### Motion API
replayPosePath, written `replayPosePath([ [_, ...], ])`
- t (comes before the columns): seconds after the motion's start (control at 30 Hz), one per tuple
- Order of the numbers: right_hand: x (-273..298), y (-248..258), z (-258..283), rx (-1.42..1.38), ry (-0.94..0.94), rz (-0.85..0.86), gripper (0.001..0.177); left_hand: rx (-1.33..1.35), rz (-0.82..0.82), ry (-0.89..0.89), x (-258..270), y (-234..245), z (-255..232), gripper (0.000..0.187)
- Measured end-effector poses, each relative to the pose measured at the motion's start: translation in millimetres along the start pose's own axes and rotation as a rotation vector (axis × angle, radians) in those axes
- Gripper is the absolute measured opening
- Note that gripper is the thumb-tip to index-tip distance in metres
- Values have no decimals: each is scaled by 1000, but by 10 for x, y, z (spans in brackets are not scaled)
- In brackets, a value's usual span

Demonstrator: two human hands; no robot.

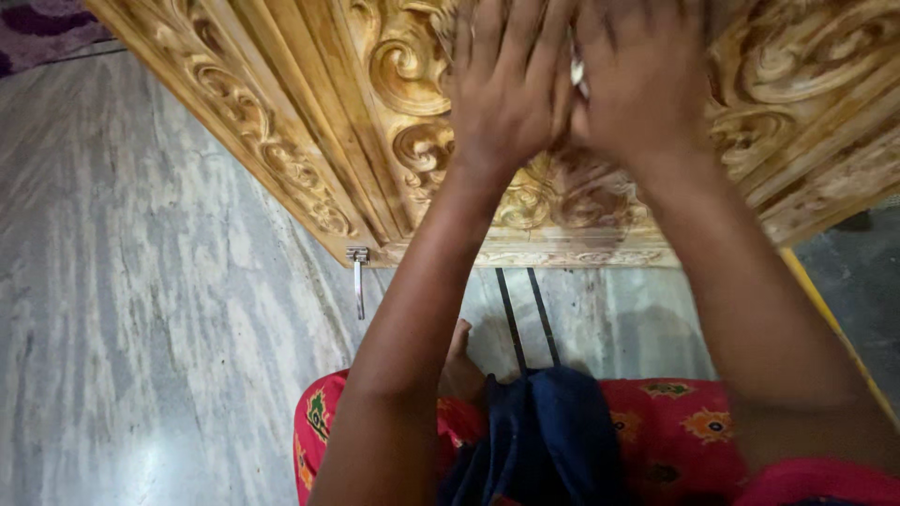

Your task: The person sits on the floor and wipes the surface of a carved wooden door using a cloth. They repeatedly rub the cloth over the intricate carvings, focusing on different sections of the door throughout the episode.

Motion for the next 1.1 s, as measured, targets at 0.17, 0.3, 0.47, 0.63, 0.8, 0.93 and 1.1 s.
replayPosePath([
  [0.17,480,-453,363,-182,-3,112,39,26,120,48,688,-37,-41,50],
  [0.3,1057,-653,735,-193,39,158,38,-45,201,-10,1481,-79,22,52],
  [0.47,1698,-1046,1097,-222,-30,289,42,-6,329,41,2214,-219,-47,53],
  [0.63,2162,-1244,1326,-113,-112,223,45,67,385,17,2523,-361,-227,58],
  [0.8,2475,-1319,1362,-197,-101,225,57,-21,454,-104,2670,-417,-338,56],
  [0.93,2269,-1199,1362,-344,-130,221,63,-42,479,-150,2422,-328,-166,48],
  [1.1,1339,-752,1311,-352,-113,38,68,-330,64,-132,1643,179,183,32],
])
Point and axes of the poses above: each hand's wrist, its own x-axis away from the middle knuckle, its own y-axis out of the back of the hand, z = x × y, the point moved 7 cm from there along -x, towards the middle knuckle, and after that the axes turned 2 degrees about -y, right-handed, at the moved point
